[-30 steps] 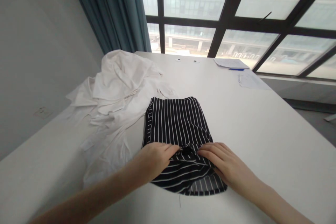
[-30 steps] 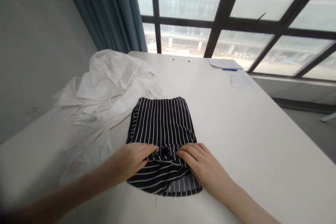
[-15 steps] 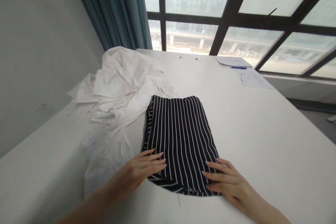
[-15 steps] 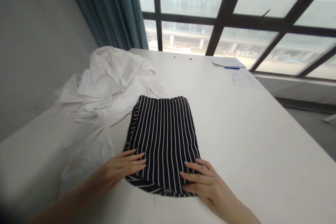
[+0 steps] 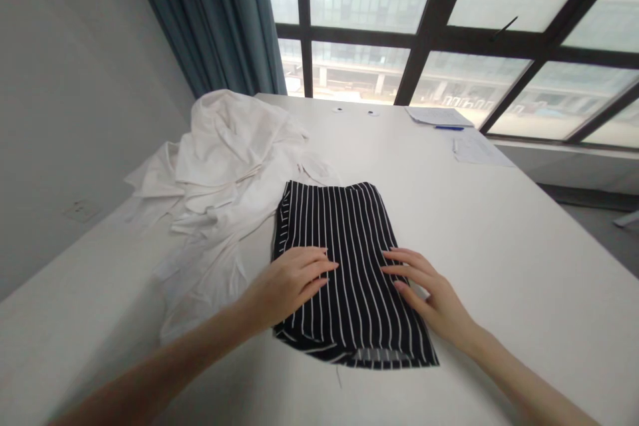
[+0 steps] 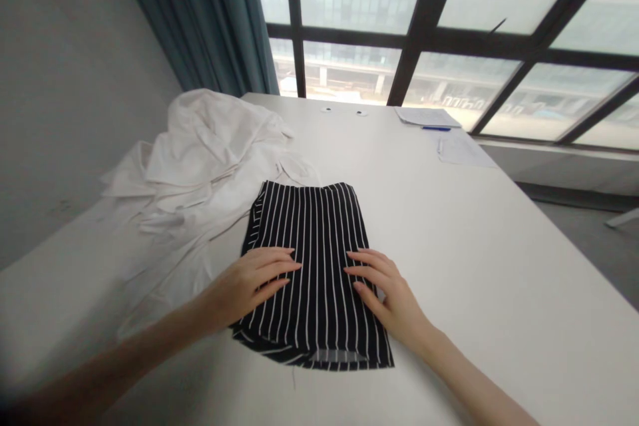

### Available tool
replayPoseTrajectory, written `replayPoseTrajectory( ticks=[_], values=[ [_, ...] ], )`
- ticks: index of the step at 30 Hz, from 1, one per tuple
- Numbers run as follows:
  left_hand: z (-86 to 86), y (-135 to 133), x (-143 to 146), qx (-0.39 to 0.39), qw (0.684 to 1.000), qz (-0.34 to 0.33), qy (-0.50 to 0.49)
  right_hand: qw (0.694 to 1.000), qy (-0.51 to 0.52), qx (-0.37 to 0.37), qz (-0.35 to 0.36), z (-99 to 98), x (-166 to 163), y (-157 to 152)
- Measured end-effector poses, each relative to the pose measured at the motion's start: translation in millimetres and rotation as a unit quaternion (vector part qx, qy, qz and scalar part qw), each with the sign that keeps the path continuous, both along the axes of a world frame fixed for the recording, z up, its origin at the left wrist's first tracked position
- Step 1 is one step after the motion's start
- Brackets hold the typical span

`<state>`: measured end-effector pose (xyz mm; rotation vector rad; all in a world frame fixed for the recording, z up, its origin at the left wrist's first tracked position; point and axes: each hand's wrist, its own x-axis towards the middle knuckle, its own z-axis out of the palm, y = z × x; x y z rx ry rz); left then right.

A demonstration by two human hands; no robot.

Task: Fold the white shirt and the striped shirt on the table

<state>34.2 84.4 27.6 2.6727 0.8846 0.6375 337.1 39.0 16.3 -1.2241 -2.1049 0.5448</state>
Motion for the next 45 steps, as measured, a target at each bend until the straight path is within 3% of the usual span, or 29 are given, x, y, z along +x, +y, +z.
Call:
replayPoseTrajectory(
  ticks=[5,10,16,20,22,25,28,31,33,38,45],
  values=[
    [-22.4,-13.6,5.2,-0.012,0.99,-0.032,0.134,0.975,-0.182,-0.07,0.107,-9.3,-17.5,-6.1],
    [-29.9,-18.6,-0.1,-0.025,0.981,-0.049,0.185,0.959,-0.246,-0.084,0.113,-12.9,-17.6,-22.1],
    [-26.6,-16.7,-5.1,-0.066,0.977,-0.087,0.181,0.954,-0.253,-0.092,0.13,-14.6,-16.3,-35.3],
    [-15.7,-10.0,-9.5,-0.098,0.979,-0.105,0.146,0.956,-0.209,-0.132,0.161,2.0,-8.3,-28.8],
    [-5.2,3.3,-8.6,-0.106,0.982,-0.096,0.124,0.967,-0.16,-0.142,0.136,12.6,-1.5,-12.5],
    [10.9,39.8,-2.8,-0.088,0.992,-0.028,0.091,0.994,-0.066,-0.089,0.023,18.2,8.9,31.9],
    [18.1,86.7,3.7,-0.032,0.989,0.122,0.079,0.998,-0.009,-0.03,-0.056,8.0,15.9,91.8],
    [14.0,124.4,6.9,-0.001,0.944,0.302,0.132,0.995,0.036,-0.028,-0.084,-6.8,16.6,147.3],
    [7.9,137.7,7.3,-0.004,0.912,0.373,0.169,0.994,0.056,-0.053,-0.078,-13.6,13.8,173.0],
    [-1.9,141.8,3.8,0.006,0.896,0.396,0.201,0.993,0.079,-0.084,-0.035,-19.2,6.0,193.4],
    [2.9,150.2,-9.9,-0.085,0.902,0.418,0.075,0.983,0.164,-0.068,-0.034,-21.3,5.4,187.8]
  ],
)
